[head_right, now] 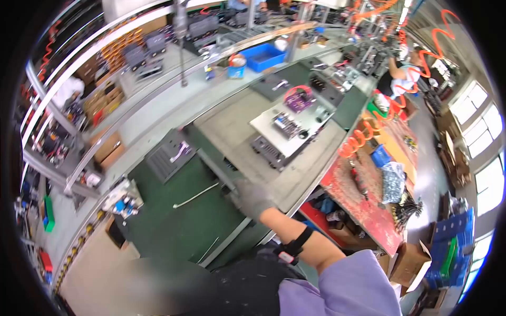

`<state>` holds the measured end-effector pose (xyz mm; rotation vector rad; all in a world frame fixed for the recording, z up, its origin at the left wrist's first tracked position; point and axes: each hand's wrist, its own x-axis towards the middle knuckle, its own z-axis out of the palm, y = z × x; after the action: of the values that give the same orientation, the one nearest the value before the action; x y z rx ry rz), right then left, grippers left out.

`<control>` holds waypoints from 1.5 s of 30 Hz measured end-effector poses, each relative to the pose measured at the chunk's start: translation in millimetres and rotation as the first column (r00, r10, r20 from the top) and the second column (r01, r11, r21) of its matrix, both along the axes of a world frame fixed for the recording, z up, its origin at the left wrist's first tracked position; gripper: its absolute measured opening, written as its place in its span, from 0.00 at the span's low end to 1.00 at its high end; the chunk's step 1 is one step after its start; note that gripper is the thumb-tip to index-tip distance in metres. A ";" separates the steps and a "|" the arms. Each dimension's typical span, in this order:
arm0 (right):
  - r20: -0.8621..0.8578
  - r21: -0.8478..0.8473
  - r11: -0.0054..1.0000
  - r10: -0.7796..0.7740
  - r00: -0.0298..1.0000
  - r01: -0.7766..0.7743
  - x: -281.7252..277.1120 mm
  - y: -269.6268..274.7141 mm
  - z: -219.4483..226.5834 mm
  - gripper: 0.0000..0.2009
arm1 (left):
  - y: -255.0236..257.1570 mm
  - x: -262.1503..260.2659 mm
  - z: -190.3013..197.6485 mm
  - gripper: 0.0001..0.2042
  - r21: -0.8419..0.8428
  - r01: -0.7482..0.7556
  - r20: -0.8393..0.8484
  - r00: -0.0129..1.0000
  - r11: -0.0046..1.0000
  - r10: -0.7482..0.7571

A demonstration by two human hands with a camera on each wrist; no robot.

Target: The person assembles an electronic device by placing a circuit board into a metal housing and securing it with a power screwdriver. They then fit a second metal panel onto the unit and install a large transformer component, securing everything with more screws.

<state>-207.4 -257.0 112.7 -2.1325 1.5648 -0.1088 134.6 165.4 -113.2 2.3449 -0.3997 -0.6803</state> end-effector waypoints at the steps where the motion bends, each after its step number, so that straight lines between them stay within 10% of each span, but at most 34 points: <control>1: 0.024 0.015 1.000 -0.008 1.000 0.008 0.2 1.4 5.5 0.18 | -16.6 -11.1 35.2 0.14 0.142 0.114 0.124 0.983 0.983 -0.132; 4: -0.007 0.046 0.999 -0.002 1.000 0.002 -8.0 3.5 11.1 0.17 | -16.7 -15.3 50.8 0.35 0.138 0.056 -0.351 0.936 0.989 -0.004; 7: 0.026 0.009 1.000 0.014 1.000 -0.014 -11.6 0.7 2.3 0.17 | -28.9 -6.3 57.2 0.22 0.457 0.480 -0.221 0.877 0.749 -0.427; 8: 0.046 -0.042 0.999 0.004 0.999 -0.002 -15.5 -1.2 -8.0 0.17 | -11.2 9.4 1.8 0.18 0.403 0.479 -0.016 0.856 0.780 -0.517; 14: 0.071 -0.101 0.995 0.002 0.997 0.005 -11.1 -1.3 -3.2 0.17 | -39.4 -33.6 53.4 0.19 0.400 0.119 0.041 0.988 0.909 -0.147; 22: 0.104 -0.149 0.984 0.116 0.988 -0.100 23.2 35.0 -19.9 0.24 | -31.1 -55.5 86.7 0.24 0.558 -0.165 0.299 0.954 0.813 -0.012; 27: 0.570 -0.021 0.956 0.251 0.783 -0.291 26.6 55.5 -32.1 0.21 | 21.9 -88.8 50.1 0.27 0.611 -0.104 0.381 0.907 0.785 -0.176; 28: 0.573 -0.016 0.955 0.252 0.780 -0.297 19.6 52.8 -41.1 0.21 | -13.9 -116.5 98.6 0.27 0.557 -0.199 0.283 0.958 0.806 0.041; 33: 0.125 0.319 0.842 0.418 0.900 -0.436 -31.4 15.2 -77.7 0.18 | -40.0 -168.2 92.6 0.26 0.396 0.027 0.333 0.927 0.918 -0.171; 45: -0.241 0.172 0.728 0.684 0.688 -0.664 15.9 6.1 -160.6 0.22 | -73.4 -201.9 98.2 0.33 0.529 0.253 0.169 0.904 0.810 -0.393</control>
<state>-191.4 -251.0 -47.9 -2.6075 0.7793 0.5273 -67.2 92.0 -15.0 2.9156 -0.8590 -0.6776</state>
